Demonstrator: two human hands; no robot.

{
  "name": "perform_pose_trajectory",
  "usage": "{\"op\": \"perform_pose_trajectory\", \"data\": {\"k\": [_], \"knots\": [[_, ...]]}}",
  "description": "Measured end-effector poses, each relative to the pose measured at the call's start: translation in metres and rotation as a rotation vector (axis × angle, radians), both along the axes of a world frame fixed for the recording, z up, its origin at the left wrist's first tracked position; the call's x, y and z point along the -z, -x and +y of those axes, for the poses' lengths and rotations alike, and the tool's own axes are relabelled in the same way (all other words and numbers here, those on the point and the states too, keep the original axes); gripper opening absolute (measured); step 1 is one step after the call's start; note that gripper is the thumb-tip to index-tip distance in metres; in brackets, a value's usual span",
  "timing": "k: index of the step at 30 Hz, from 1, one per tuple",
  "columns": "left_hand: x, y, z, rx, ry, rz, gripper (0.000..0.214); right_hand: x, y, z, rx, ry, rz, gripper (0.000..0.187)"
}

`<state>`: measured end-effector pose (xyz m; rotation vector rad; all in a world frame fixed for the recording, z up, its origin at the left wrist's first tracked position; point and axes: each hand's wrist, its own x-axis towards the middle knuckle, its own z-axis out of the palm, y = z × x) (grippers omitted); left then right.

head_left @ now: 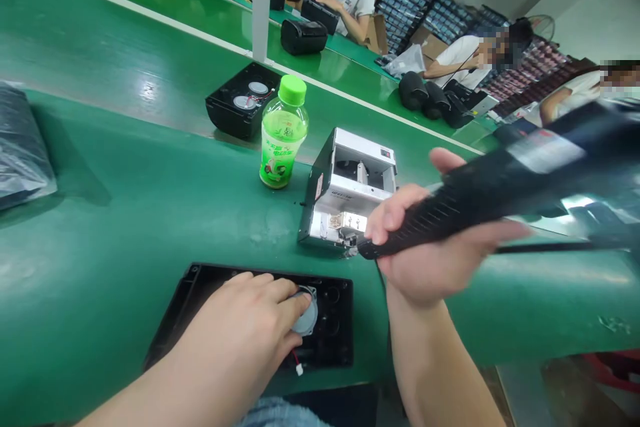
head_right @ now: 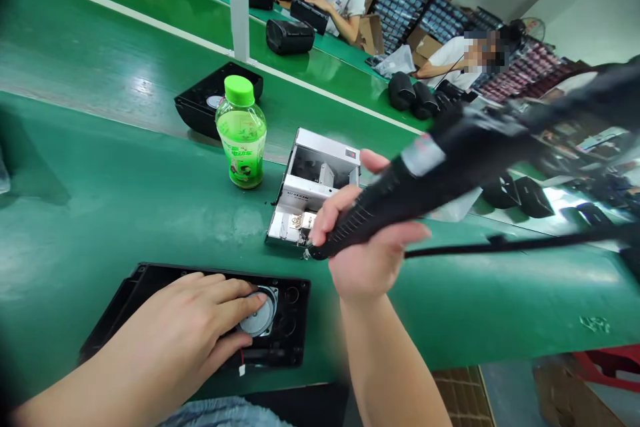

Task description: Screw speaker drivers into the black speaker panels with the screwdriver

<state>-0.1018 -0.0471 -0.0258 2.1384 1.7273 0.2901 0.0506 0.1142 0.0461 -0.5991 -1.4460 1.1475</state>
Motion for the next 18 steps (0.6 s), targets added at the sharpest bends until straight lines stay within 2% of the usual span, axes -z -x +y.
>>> {"op": "perform_pose_trajectory", "data": {"k": [2,6,13,18], "knots": [[0.002,0.000,-0.001,-0.021,-0.014,-0.007,0.033,-0.008,-0.012,-0.008,-0.003,0.032,0.053,0.063],[0.005,0.000,-0.003,-0.021,-0.083,0.014,0.041,-0.018,-0.035,-0.026,-0.125,0.065,0.097,0.060],[0.004,0.001,0.000,0.001,-0.204,0.012,0.031,0.016,-0.024,-0.041,-0.242,0.176,0.186,0.058],[0.004,0.004,0.002,0.023,-0.274,0.021,0.028,0.024,-0.019,-0.036,-0.253,0.269,0.135,0.061]]}}
